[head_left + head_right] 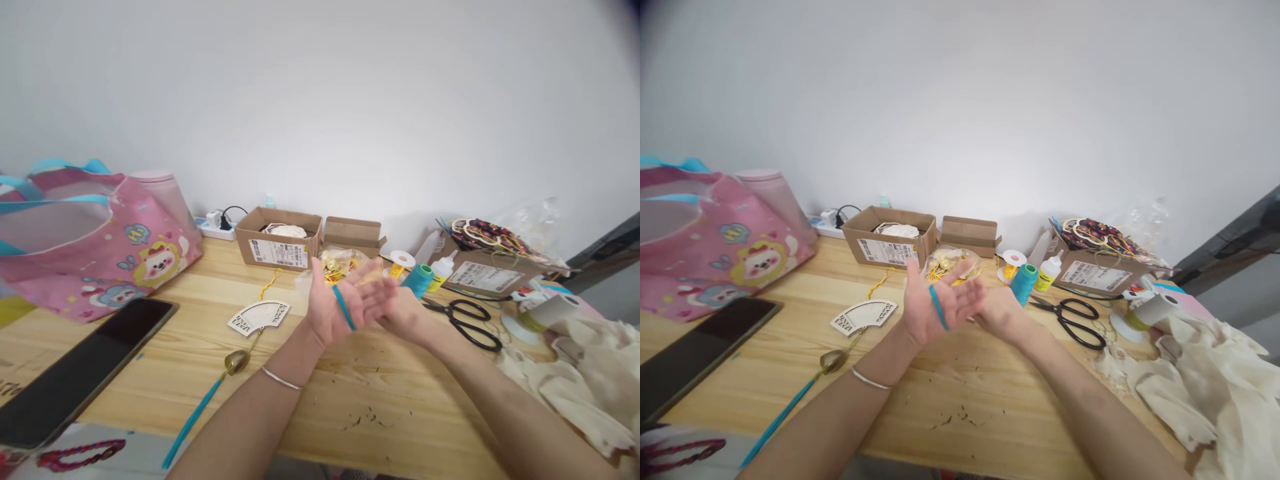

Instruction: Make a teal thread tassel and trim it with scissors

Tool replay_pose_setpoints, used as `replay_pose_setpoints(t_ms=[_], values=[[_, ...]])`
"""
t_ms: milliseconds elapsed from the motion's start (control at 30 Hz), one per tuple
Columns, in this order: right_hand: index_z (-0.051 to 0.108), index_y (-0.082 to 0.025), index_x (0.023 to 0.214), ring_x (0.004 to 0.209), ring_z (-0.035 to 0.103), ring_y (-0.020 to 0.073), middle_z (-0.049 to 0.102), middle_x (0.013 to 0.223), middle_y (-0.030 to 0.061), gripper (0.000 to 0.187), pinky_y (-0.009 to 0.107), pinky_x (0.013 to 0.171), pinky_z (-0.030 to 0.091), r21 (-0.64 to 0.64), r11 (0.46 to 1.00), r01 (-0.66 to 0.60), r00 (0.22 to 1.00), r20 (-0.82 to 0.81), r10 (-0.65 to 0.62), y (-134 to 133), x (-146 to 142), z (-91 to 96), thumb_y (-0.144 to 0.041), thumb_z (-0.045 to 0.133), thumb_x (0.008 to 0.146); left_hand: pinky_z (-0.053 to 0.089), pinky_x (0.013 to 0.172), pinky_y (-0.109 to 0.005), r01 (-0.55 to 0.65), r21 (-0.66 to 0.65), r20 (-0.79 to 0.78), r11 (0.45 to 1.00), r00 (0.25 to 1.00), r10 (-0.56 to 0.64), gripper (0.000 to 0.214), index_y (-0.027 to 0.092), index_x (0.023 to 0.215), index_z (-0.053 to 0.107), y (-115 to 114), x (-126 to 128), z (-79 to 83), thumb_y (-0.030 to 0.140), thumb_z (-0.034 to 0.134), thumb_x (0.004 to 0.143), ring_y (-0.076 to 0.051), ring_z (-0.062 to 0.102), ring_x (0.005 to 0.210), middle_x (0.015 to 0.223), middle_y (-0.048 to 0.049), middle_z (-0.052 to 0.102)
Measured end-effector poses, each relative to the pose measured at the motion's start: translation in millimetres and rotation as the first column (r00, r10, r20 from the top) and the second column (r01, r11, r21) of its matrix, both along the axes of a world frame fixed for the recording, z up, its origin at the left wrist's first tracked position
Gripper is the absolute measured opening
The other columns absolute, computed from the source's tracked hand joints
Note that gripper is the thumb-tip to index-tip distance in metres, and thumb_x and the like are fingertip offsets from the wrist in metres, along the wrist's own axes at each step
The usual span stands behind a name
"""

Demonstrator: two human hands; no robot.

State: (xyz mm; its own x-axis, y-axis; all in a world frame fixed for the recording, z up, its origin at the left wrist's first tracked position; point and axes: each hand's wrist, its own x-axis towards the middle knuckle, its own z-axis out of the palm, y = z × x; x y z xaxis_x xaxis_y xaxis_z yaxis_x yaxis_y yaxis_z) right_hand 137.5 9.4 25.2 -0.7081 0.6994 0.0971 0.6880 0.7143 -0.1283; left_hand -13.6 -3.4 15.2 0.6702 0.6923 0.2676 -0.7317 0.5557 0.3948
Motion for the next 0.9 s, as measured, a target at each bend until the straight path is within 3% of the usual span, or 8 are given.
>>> replay_pose_setpoints(t_ms=[67, 133, 367, 467, 633, 800, 833, 900], values=[[0.06, -0.018, 0.079, 0.05, 0.047, 0.0101, 0.06, 0.067, 0.0036, 0.023, 0.024, 0.044, 0.022, 0.087, 0.995, -0.046, 0.996, 0.083, 0.039, -12, 2, -6.3, -0.022, 0.038, 0.084, 0.032, 0.095, -0.037, -0.199, -0.099, 0.045, 0.975, 0.978, 0.204, 0.081, 0.016, 0.117, 0.05, 6, -1, -0.1, 0.074, 0.022, 0.068, -0.025, 0.049, 0.109, 0.108, -0.0146, 0.058], [0.059, -0.018, 0.078, 0.051, 0.047, 0.0096, 0.06, 0.068, 0.002, 0.022, 0.024, 0.046, 0.023, 0.174, 0.979, -0.104, 0.981, 0.182, 0.072, -22, 3, -5.8, -0.017, 0.038, 0.084, 0.032, 0.095, -0.035, -0.303, -0.175, 0.037, 0.937, 0.949, 0.314, 0.074, 0.015, 0.118, 0.048, 13, -1, -3.0, 0.069, 0.027, 0.071, -0.024, 0.047, 0.111, 0.109, -0.0146, 0.057], [0.061, -0.017, 0.074, 0.058, 0.052, 0.0101, 0.061, 0.068, 0.0029, 0.026, 0.023, 0.053, 0.029, 0.21, 0.965, -0.156, 0.972, 0.208, 0.112, -24, 7, 30.8, -0.023, 0.038, 0.086, 0.039, 0.092, -0.038, -0.422, -0.269, -0.077, 0.865, 0.905, 0.418, 0.054, 0.01, 0.109, 0.053, 21, 5, -15.7, 0.051, 0.034, 0.08, -0.024, 0.052, 0.105, 0.102, -0.0165, 0.059], [0.064, -0.018, 0.077, 0.063, 0.055, 0.0112, 0.064, 0.072, 0.0033, 0.026, 0.022, 0.054, 0.032, 0.188, 0.976, -0.106, 0.981, 0.18, 0.072, -11, 21, 58.8, -0.027, 0.04, 0.085, 0.04, 0.091, -0.037, -0.487, -0.283, -0.093, 0.826, 0.871, 0.482, 0.039, 0.011, 0.106, 0.055, 25, 6, -19.4, 0.036, 0.033, 0.084, -0.022, 0.055, 0.102, 0.099, -0.0143, 0.061], [0.067, -0.02, 0.08, 0.051, 0.053, 0.0087, 0.065, 0.063, -0.0001, 0.025, 0.02, 0.047, 0.033, 0.161, 0.974, 0.158, 0.974, 0.138, -0.181, 24, 58, 124.1, -0.037, 0.049, 0.08, 0.043, 0.088, -0.038, -0.577, -0.333, -0.102, 0.746, 0.808, 0.58, 0.038, 0.012, 0.106, 0.055, 32, 3, -23.7, 0.031, 0.029, 0.084, -0.02, 0.057, 0.099, 0.095, -0.013, 0.062], [0.068, -0.017, 0.071, 0.048, 0.05, 0.0081, 0.063, 0.057, -0.0018, 0.022, 0.021, 0.046, 0.036, 0.283, 0.859, 0.428, 0.898, -0.021, -0.44, 39, 86, 193.5, -0.038, 0.061, 0.069, 0.044, 0.086, -0.038, -0.602, -0.345, -0.134, 0.72, 0.791, 0.597, 0.04, 0.011, 0.106, 0.055, 33, 2, -22.6, 0.03, 0.027, 0.084, -0.021, 0.058, 0.097, 0.094, -0.0135, 0.062], [0.068, -0.019, 0.07, 0.048, 0.05, 0.008, 0.061, 0.055, -0.0025, 0.022, 0.021, 0.045, 0.036, 0.309, 0.842, 0.443, 0.892, -0.057, -0.448, 35, 91, 201.5, -0.039, 0.063, 0.066, 0.044, 0.086, -0.038, -0.605, -0.343, -0.136, 0.718, 0.789, 0.6, 0.04, 0.011, 0.106, 0.055, 32, 1, -22.1, 0.03, 0.027, 0.085, -0.021, 0.058, 0.097, 0.094, -0.0135, 0.062], [0.067, -0.021, 0.065, 0.046, 0.048, 0.008, 0.057, 0.049, -0.0037, 0.02, 0.02, 0.043, 0.035, 0.329, 0.865, 0.378, 0.922, -0.217, -0.32, 21, 102, 206.4, -0.041, 0.068, 0.06, 0.044, 0.086, -0.037, -0.617, -0.343, -0.133, 0.708, 0.778, 0.614, 0.041, 0.011, 0.106, 0.055, 32, 0, -20.7, 0.031, 0.027, 0.085, -0.021, 0.058, 0.096, 0.094, -0.0133, 0.062]])
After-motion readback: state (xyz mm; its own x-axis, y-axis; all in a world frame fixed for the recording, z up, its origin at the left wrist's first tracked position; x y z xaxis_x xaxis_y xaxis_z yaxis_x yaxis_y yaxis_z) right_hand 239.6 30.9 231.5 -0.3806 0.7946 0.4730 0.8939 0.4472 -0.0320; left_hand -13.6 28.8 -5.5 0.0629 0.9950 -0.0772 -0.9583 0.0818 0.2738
